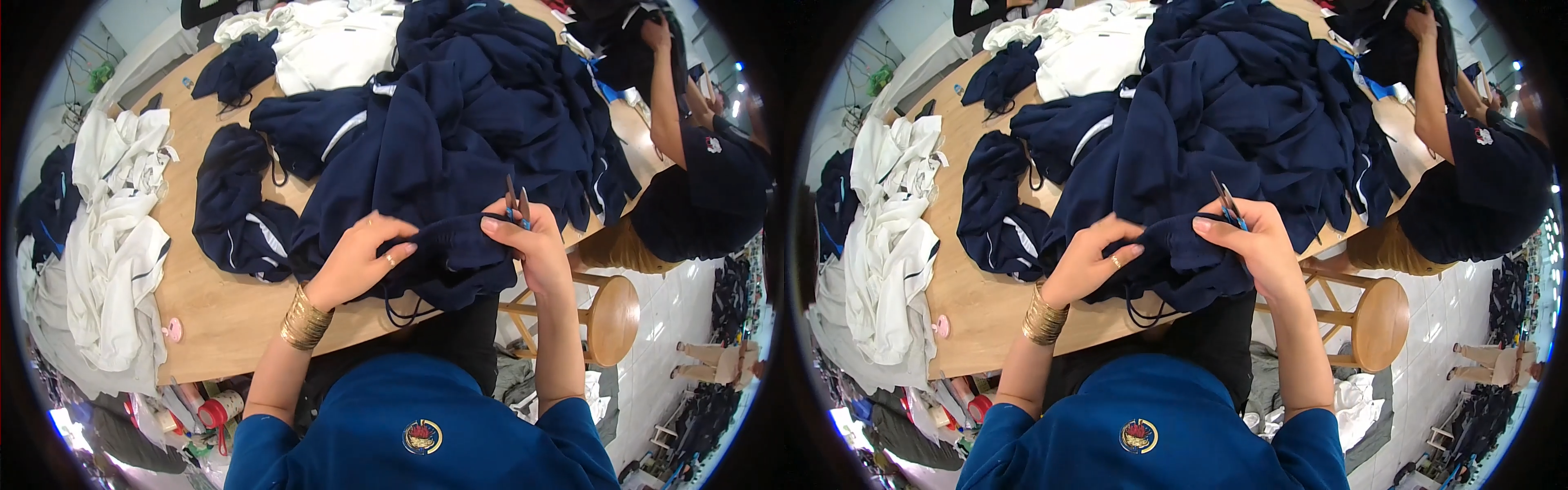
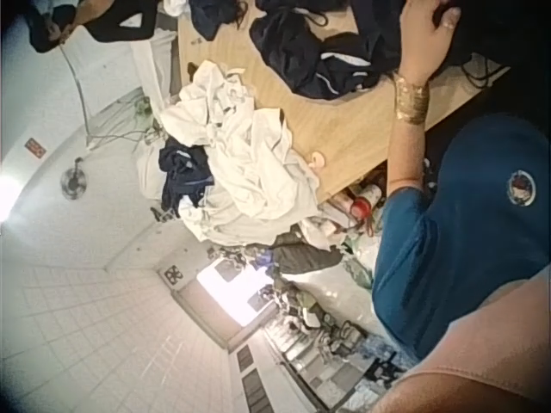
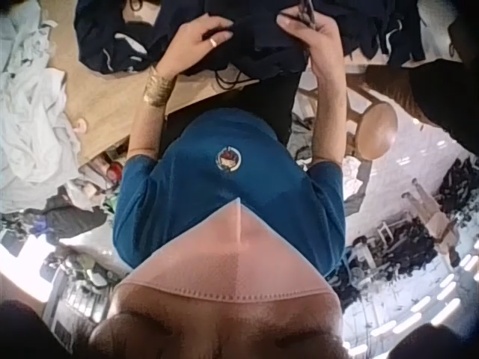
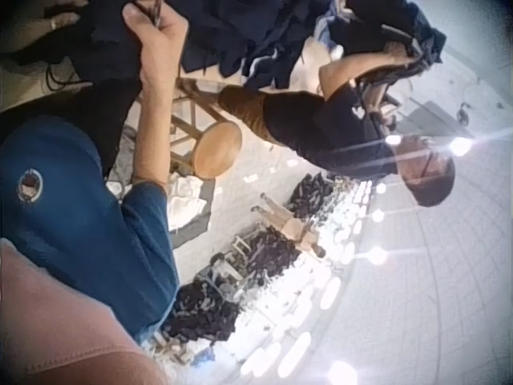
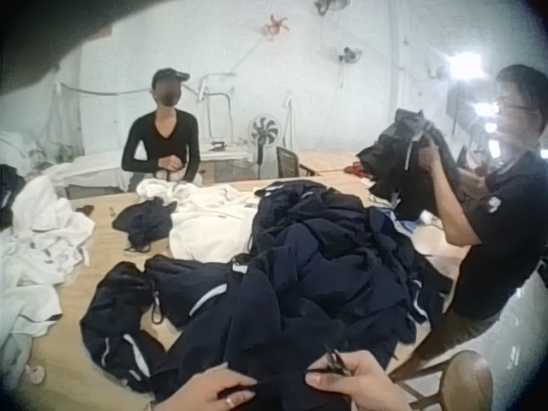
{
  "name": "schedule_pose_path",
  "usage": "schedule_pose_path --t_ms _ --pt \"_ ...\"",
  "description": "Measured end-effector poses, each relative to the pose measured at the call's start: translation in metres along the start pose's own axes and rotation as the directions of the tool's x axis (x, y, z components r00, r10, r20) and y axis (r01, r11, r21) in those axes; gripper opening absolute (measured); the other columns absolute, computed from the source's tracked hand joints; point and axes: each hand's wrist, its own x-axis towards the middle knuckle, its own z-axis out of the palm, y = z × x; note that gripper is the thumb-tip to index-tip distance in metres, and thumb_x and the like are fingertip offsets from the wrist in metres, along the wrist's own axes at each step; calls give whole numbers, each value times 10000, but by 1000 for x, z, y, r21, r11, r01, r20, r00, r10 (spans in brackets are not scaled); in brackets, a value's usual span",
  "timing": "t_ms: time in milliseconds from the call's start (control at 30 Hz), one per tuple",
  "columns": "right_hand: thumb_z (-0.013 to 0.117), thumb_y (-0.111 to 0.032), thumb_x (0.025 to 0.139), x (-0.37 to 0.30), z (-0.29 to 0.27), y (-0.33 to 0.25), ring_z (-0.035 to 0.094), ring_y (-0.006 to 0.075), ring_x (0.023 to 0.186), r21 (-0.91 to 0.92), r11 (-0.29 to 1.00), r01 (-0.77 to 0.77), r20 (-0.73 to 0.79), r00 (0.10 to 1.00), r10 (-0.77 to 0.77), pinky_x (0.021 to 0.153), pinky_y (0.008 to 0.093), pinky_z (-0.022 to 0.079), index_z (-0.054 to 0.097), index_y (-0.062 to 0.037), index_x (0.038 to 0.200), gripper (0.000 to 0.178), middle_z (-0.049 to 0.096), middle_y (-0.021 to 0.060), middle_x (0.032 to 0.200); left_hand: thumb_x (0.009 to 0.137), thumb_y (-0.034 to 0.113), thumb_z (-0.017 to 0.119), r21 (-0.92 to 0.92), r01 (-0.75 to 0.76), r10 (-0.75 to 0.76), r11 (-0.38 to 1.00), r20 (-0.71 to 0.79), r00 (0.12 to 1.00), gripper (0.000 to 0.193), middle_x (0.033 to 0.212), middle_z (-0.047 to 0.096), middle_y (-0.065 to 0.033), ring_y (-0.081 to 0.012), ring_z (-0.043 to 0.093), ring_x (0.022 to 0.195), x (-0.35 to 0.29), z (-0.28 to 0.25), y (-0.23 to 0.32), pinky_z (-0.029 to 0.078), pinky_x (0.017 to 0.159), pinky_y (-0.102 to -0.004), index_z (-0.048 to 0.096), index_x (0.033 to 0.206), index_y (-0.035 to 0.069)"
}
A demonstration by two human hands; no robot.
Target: Trimming loose threads from dark blue garments using thread snips in a factory setting.
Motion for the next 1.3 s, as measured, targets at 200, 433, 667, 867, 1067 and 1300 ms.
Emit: schedule_pose_path --t_ms 200,433,667,867,1067,1300 --pt "662 -114 810 -1 -22 23 565 81 689 -421 880 220 25 973 -231 637 235 437 639 -3 840 117 622 20 723 856 99 615 -566 256 -257 783 81 963 126 790 546 43 -25 456 730 -27 -8 6 388 668 -182 601 916 -10" --pt "683 -43 731 -6 6 56 608 222 713 -739 526 421 31 801 -598 623 288 488 660 -68 892 165 598 67 881 874 88 598 -530 297 -412 794 -110 905 112 737 520 61 -16 429 692 -34 11 8 357 625 -171 608 917 -15" --pt "687 -2 706 -13 44 85 637 185 800 -553 668 498 106 838 -536 676 252 509 648 -97 1039 349 600 48 1017 871 53 587 -649 249 -417 719 -116 902 104 808 577 34 -27 486 742 -39 28 11 396 677 -171 615 945 -16" --pt "683 15 718 -13 47 95 633 181 785 -558 677 479 90 847 -524 655 243 497 640 -55 1008 301 603 63 990 867 39 585 -549 233 -379 802 -168 910 107 809 591 13 -44 496 749 -41 30 8 410 678 -182 611 939 -37" --pt "654 56 691 -14 55 89 621 230 704 -584 658 474 -53 787 -614 590 288 487 609 -35 874 210 594 91 860 856 48 597 -430 215 -325 877 -202 924 112 806 617 -29 -72 534 748 -40 33 11 436 692 -209 614 933 -32" --pt "626 -26 813 -16 47 77 560 135 758 -422 845 329 -170 887 -430 683 240 431 590 -19 841 46 573 41 815 863 94 603 -428 209 -329 879 -229 916 140 763 578 -2 -47 491 707 -37 38 17 415 644 -198 614 945 -19"
